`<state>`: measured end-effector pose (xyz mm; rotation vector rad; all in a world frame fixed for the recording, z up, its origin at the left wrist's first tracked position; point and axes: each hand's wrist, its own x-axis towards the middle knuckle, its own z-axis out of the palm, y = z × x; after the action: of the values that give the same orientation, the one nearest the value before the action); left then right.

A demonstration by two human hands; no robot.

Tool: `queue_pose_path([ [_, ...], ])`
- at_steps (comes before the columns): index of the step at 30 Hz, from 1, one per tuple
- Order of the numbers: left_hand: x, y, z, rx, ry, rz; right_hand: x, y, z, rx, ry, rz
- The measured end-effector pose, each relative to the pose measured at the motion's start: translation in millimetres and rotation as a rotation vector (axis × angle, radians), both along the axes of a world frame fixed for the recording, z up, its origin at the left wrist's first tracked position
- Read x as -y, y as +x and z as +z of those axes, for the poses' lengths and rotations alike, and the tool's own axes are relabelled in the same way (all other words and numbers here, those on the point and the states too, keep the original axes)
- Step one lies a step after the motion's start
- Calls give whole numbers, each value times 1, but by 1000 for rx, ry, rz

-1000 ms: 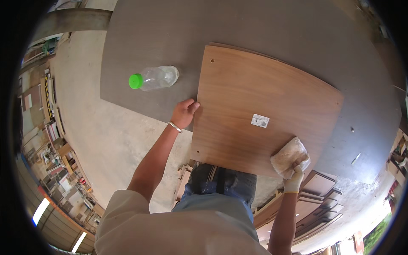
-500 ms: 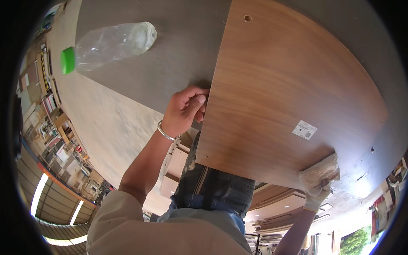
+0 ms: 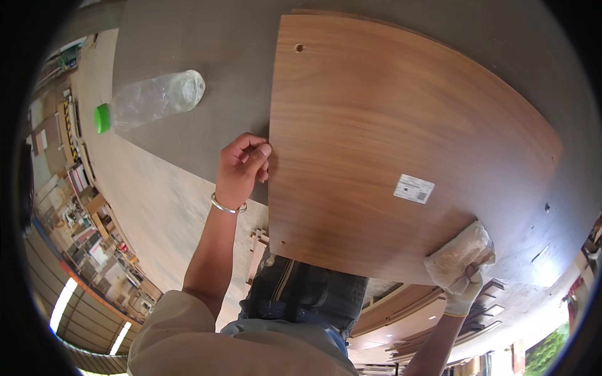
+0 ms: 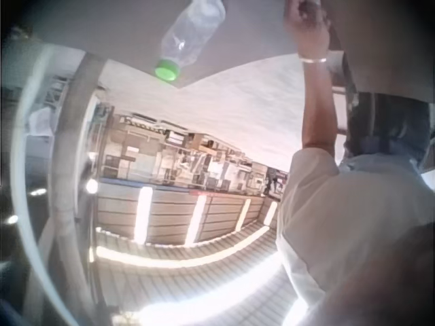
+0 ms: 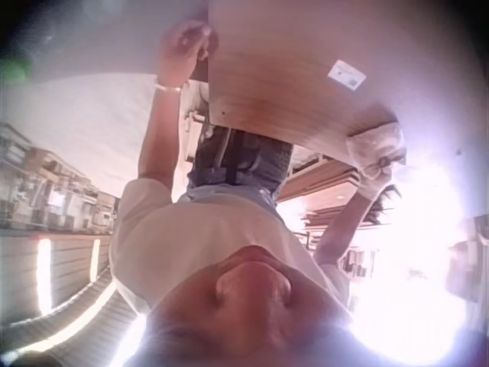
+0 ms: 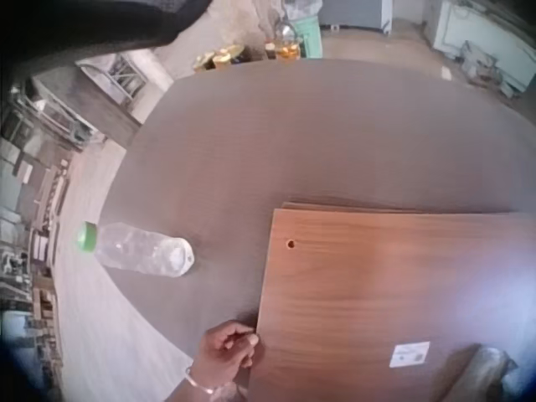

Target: The person wipes the surface of wooden panels with a white cloth, occasionally using a small metal tool to scrape edges. They handle multiple panels one at a time, flipping them over and moving them aside after cleaning.

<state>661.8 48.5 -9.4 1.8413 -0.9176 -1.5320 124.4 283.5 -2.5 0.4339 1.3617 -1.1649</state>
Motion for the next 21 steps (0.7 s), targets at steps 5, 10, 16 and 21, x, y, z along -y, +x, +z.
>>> queue_pose_path([
  [5,26,-3,-4,-3,-47,45,6,5,0,-26,-14,-45],
  [10,49,-16,10,155,-79,-35,16,14,6,-10,-90,4],
  [16,-6,-10,24,151,77,1,14,14,7,-11,-50,11],
  [21,-21,-4,24,20,179,123,8,4,0,-44,-9,33],
])
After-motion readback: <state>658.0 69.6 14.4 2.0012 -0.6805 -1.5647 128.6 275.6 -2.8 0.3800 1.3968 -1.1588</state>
